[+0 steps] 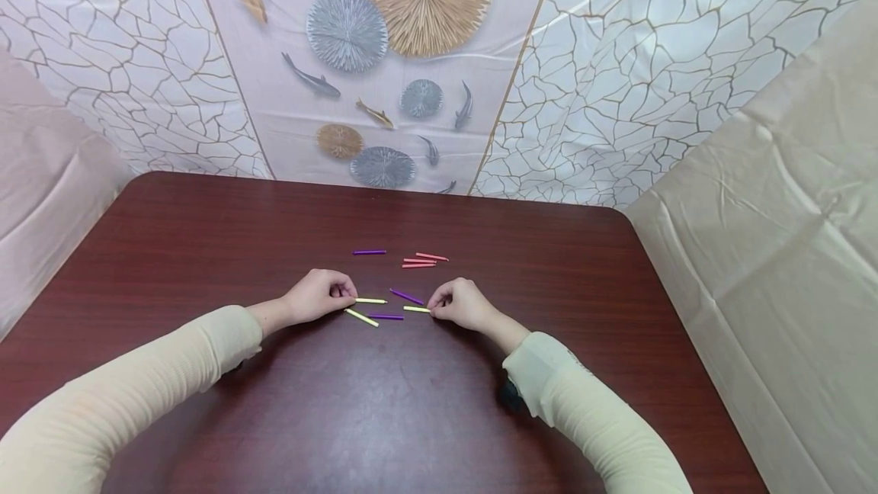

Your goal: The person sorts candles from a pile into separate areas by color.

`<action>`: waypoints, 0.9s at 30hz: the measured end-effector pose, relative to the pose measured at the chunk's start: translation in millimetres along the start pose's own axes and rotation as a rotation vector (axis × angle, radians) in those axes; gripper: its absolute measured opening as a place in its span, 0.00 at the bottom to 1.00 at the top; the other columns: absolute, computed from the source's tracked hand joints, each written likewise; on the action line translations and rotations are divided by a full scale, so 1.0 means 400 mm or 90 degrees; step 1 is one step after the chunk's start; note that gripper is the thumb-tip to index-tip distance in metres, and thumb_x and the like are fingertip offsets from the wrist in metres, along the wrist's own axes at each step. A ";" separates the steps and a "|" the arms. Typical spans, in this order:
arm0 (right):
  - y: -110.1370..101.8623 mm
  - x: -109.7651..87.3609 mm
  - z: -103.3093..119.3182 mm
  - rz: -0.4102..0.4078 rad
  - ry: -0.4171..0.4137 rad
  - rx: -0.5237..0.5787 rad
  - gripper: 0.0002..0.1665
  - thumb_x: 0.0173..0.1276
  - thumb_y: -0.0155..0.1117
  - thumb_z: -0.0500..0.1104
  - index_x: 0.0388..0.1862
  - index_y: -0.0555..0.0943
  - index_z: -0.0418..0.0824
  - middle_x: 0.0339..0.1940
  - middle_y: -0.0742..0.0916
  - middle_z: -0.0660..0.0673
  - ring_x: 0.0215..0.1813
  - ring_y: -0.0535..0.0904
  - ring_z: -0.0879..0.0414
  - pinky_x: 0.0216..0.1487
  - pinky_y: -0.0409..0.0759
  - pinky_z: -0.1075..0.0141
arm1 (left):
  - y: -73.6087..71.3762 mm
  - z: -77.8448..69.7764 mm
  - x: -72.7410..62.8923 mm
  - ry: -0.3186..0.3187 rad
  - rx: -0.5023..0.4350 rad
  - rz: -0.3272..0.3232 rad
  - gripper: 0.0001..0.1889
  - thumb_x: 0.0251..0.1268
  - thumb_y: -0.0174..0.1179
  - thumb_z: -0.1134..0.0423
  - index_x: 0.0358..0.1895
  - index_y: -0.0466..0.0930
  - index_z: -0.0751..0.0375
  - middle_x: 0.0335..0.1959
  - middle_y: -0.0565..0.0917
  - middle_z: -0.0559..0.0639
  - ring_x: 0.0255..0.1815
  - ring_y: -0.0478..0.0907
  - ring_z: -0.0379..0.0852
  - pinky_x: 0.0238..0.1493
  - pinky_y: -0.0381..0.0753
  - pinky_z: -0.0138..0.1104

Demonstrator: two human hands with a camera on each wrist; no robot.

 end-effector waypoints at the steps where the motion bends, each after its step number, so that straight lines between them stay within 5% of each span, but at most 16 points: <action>1: 0.000 0.000 -0.001 0.000 -0.001 -0.001 0.03 0.55 0.67 0.35 0.26 0.84 0.35 0.20 0.83 0.50 0.24 0.69 0.68 0.28 0.69 0.76 | 0.000 -0.001 -0.001 0.001 0.003 0.001 0.02 0.54 0.63 0.67 0.27 0.82 0.59 0.21 0.80 0.45 0.23 0.71 0.32 0.30 0.71 0.26; 14: -0.003 0.011 0.010 0.015 -0.010 -0.046 0.02 0.54 0.67 0.35 0.24 0.84 0.36 0.19 0.82 0.51 0.24 0.70 0.67 0.29 0.69 0.76 | -0.007 -0.009 -0.008 0.002 0.023 -0.006 0.02 0.55 0.63 0.67 0.27 0.82 0.59 0.22 0.81 0.46 0.24 0.71 0.33 0.31 0.71 0.26; 22: -0.006 0.009 0.024 -0.009 -0.100 -0.056 0.04 0.50 0.64 0.36 0.20 0.82 0.43 0.16 0.79 0.56 0.22 0.69 0.69 0.26 0.69 0.74 | -0.006 -0.007 -0.011 -0.005 0.035 -0.007 0.02 0.54 0.62 0.67 0.27 0.82 0.59 0.21 0.81 0.45 0.24 0.71 0.33 0.31 0.72 0.26; 27: -0.002 0.005 0.026 -0.012 -0.052 -0.076 0.04 0.48 0.64 0.33 0.20 0.81 0.41 0.17 0.80 0.53 0.23 0.69 0.68 0.27 0.68 0.75 | -0.005 -0.003 -0.015 -0.006 0.037 -0.009 0.02 0.54 0.62 0.67 0.27 0.82 0.59 0.21 0.81 0.45 0.24 0.72 0.33 0.31 0.72 0.26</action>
Point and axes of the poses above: each hand's wrist, its own x-axis towards the middle knuckle, its own y-axis out of the palm, z = x × y, the point moved 5 cm from there along x, towards the middle knuckle
